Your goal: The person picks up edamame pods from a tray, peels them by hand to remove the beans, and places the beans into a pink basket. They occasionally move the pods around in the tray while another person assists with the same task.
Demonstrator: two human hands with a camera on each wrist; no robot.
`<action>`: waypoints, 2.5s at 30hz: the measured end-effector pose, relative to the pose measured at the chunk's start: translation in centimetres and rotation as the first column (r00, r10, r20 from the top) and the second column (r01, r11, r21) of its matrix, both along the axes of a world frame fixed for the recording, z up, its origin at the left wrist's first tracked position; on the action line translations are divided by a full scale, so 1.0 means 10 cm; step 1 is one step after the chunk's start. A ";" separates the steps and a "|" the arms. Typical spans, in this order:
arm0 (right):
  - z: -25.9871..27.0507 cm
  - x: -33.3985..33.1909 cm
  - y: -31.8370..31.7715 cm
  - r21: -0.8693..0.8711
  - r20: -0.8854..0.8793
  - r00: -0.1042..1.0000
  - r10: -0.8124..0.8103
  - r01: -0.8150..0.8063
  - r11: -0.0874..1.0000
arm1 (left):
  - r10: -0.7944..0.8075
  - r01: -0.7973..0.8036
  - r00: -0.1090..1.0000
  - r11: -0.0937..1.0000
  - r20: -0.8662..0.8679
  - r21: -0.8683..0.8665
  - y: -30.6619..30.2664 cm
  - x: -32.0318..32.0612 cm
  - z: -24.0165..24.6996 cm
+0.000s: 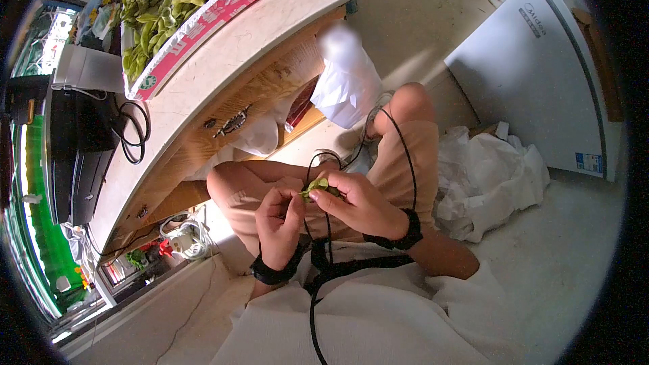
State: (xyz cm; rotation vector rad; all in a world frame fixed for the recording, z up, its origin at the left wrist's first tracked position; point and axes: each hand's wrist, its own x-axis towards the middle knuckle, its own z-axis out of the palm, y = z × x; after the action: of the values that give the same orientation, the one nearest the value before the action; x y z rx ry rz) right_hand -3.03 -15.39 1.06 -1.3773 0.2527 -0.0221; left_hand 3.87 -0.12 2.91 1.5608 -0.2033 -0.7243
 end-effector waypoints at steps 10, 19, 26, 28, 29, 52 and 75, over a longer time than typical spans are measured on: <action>-0.05 0.03 -0.02 0.093 0.008 0.998 0.056 -0.056 0.994 | -0.027 0.020 0.989 0.998 0.147 0.052 -0.03 0.00 0.02; -0.02 0.02 -0.03 0.341 -0.223 0.974 0.042 0.037 0.939 | -0.119 -0.079 0.703 0.967 0.701 0.243 -0.16 0.03 0.08; 0.12 0.05 -0.08 0.393 -0.229 0.970 0.086 0.011 0.920 | 0.047 -0.331 0.447 0.937 0.893 0.116 -0.06 0.74 0.52; 0.10 0.03 -0.10 0.415 -0.198 0.973 0.121 -0.029 0.909 | 0.177 -0.437 0.364 0.899 0.914 0.000 -0.15 1.04 0.81; 0.10 0.03 -0.09 0.439 -0.190 0.971 0.148 -0.051 0.897 | 0.205 -0.493 0.307 0.870 0.929 -0.030 -0.18 1.18 0.94; 0.22 0.01 0.01 0.185 0.056 0.997 -0.056 0.045 0.982 | -0.250 0.258 0.950 0.966 0.188 -0.018 -0.13 0.48 0.45; 0.15 0.01 -0.09 0.111 -0.033 0.991 -0.131 0.134 0.985 | -0.032 0.015 0.993 0.987 -0.110 -0.157 -0.09 0.08 0.03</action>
State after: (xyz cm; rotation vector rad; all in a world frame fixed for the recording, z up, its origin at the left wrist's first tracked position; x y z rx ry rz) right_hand -2.89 -16.25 2.54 -1.2466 0.3619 -0.0997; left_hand 4.64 -1.03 3.26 1.3668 -0.1907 -0.7936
